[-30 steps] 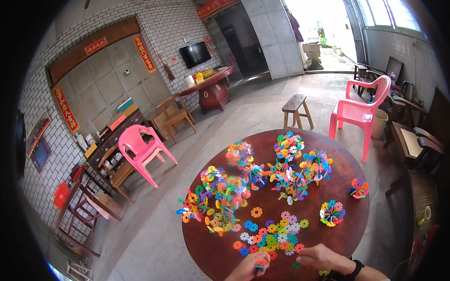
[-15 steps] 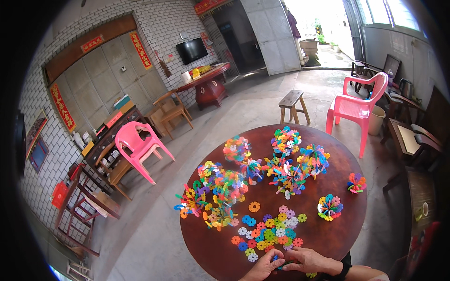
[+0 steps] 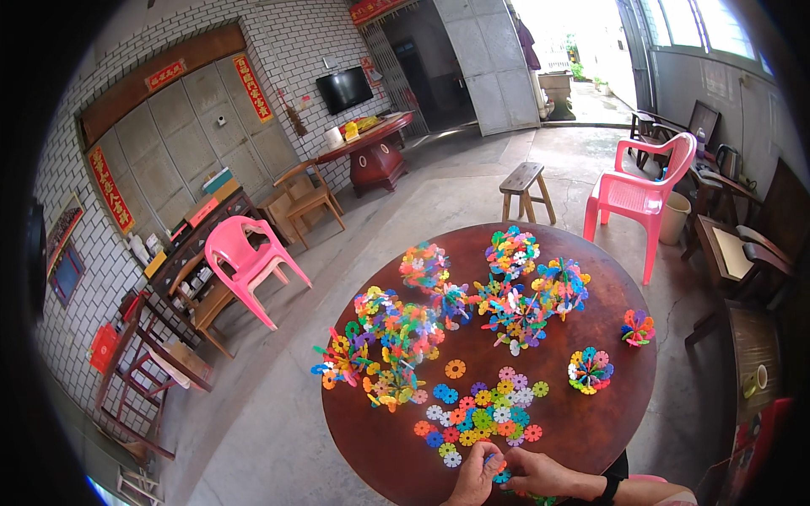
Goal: Assembling interlocking plastic gear-shaped toy pieces into 3D structures on a table.
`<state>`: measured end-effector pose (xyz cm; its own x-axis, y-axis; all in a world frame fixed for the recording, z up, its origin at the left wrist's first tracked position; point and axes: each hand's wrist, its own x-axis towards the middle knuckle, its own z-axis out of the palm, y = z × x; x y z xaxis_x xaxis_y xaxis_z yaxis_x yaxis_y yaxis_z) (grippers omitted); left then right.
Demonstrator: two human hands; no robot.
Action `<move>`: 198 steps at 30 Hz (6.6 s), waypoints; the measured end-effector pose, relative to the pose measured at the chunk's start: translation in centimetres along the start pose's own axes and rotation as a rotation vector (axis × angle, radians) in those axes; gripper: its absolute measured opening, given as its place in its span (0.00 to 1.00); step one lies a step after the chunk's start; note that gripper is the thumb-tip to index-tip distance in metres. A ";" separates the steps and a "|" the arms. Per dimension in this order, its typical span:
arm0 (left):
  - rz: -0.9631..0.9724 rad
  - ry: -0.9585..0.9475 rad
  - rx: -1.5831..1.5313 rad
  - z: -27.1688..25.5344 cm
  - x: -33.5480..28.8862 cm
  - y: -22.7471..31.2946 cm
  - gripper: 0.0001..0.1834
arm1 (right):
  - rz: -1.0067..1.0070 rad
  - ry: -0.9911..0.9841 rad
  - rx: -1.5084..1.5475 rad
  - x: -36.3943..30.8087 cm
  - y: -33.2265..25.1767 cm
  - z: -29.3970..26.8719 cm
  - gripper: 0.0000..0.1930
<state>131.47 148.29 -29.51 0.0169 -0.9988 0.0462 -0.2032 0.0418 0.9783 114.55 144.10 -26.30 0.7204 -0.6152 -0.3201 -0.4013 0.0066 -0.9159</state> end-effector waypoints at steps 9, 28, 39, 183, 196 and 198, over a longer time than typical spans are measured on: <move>0.151 0.004 0.155 -1.2 -0.3 3.0 0.10 | 0.140 -0.233 0.749 -0.1 0.5 -0.9 0.18; -0.162 -0.630 -0.017 -2.8 0.6 1.4 0.21 | -0.128 -0.137 -0.194 -0.3 -0.3 -0.6 0.10; -0.101 -0.475 0.145 -2.6 -0.1 5.4 0.18 | -0.602 -0.082 -0.445 -0.9 -1.1 -0.8 0.08; -0.136 -0.932 -0.328 -3.5 0.6 2.8 0.25 | -0.099 -0.195 0.078 -1.9 -2.2 -2.6 0.12; -0.333 -0.504 -0.442 -2.3 0.9 2.0 0.26 | 0.153 0.078 0.389 -1.7 -2.9 -2.5 0.11; -0.207 -0.474 -0.324 -1.6 0.5 1.9 0.28 | 0.141 0.107 0.372 -1.3 -2.8 -2.1 0.11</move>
<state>132.71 147.91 -27.34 -0.4282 -0.8868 -0.1737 0.0669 -0.2228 0.9726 113.55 143.26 -22.77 0.6024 -0.6664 -0.4394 -0.2460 0.3687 -0.8964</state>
